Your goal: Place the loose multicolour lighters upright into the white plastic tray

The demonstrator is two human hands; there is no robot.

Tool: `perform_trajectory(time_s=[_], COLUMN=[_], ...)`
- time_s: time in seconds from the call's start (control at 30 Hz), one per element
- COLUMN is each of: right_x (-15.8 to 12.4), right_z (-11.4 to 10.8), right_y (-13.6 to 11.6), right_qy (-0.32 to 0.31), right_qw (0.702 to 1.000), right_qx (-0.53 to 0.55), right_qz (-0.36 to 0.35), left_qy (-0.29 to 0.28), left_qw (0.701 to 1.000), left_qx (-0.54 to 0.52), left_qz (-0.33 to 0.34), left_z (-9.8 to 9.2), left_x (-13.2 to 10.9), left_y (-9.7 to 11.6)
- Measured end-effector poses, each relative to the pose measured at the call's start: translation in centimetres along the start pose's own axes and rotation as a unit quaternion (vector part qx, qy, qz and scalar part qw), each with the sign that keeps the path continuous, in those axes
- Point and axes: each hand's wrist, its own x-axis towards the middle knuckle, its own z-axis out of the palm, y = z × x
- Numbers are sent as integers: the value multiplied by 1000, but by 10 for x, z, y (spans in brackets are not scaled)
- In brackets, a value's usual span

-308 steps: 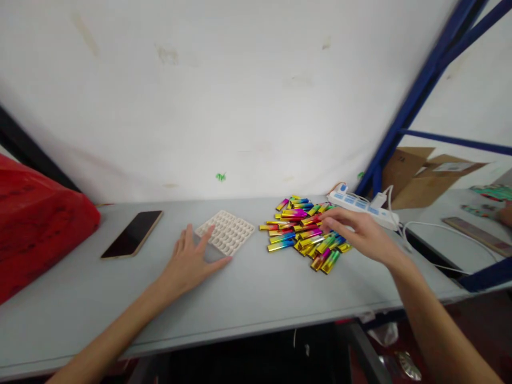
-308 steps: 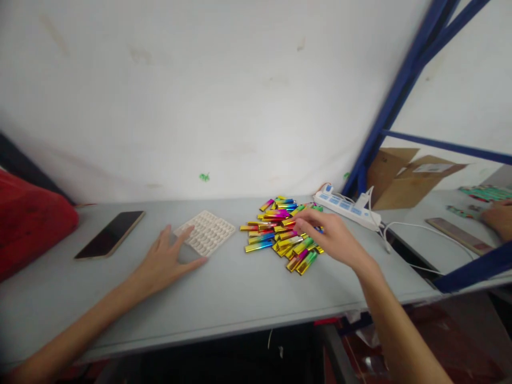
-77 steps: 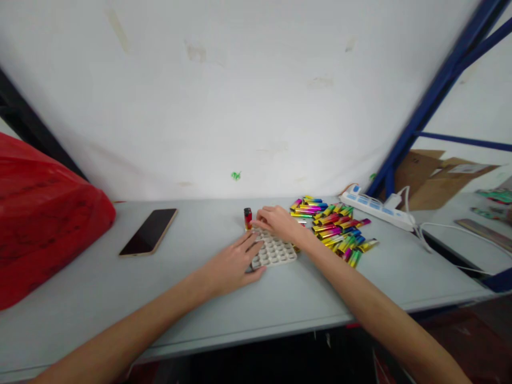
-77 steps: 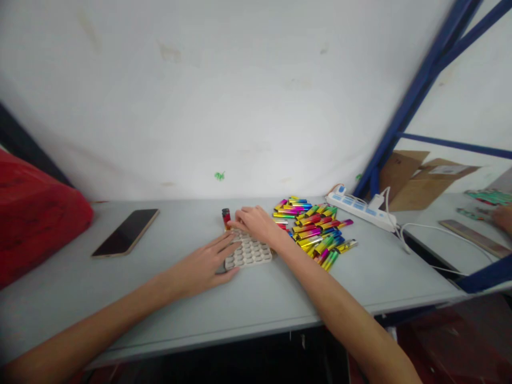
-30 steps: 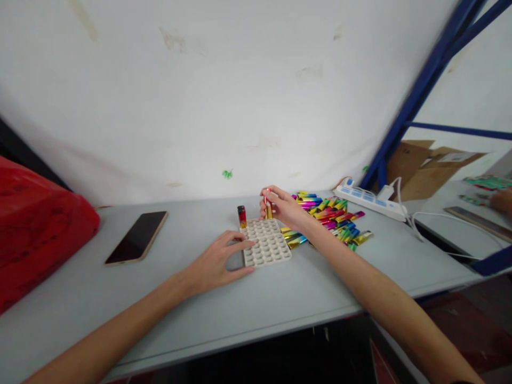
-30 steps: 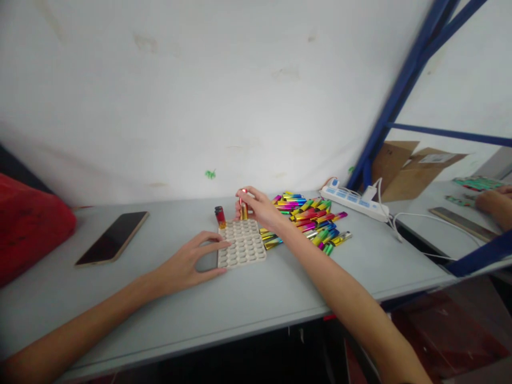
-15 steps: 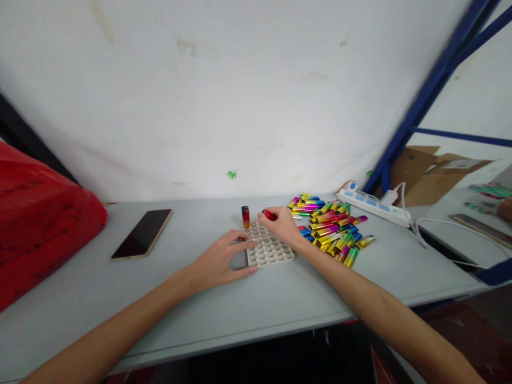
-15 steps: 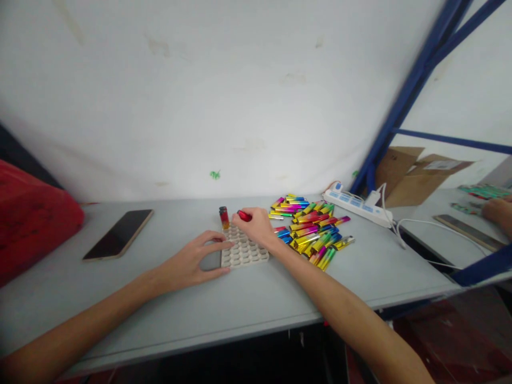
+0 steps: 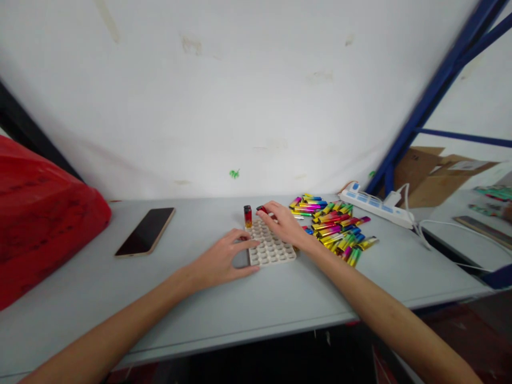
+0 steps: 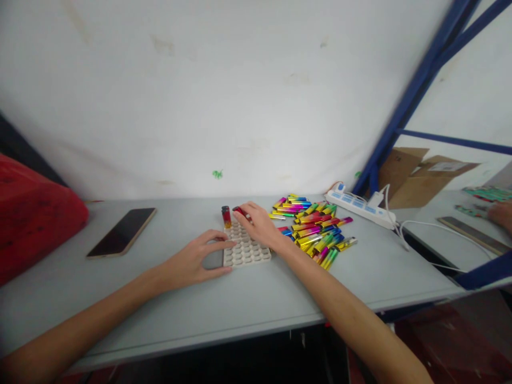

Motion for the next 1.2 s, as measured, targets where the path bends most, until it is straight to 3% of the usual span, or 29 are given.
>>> perform_trajectory(time_s=[0.13, 0.47, 0.6, 0.73, 0.83, 1.0, 1.1, 1.2], right_x=[1, 4, 9, 15, 14, 1, -10, -19], right_z=[-5, 7, 12, 14, -3, -73, -107, -115], right_y=[-3, 0, -6, -15, -10, 19, 41, 60], right_qy=[-31, -102, -141, -131, -121, -95, -171, -248], right_qw=[995, 989, 970, 948, 963, 985, 973, 956], right_qx=[-89, -109, -192, -287, -237, -145, -157, -157], right_qz=[-24, -6, -36, -37, -41, -16, 11, 5], left_qy=[-5, -11, -12, -4, 4, 8, 0, -4], left_qw=[1000, 999, 999, 999, 999, 999, 999, 999], left_qx=[10, 37, 36, 38, 34, 31, 30, 30], left_qz=[5, 15, 17, 22, 22, 30, 32, 30], left_z=[0, -2, -2, 0, 0, 1, 2, 2], left_x=[0, 0, 0, -1, -1, -1, 0, 0], left_y=[-1, -1, -1, -3, -4, -5, -6, -6])
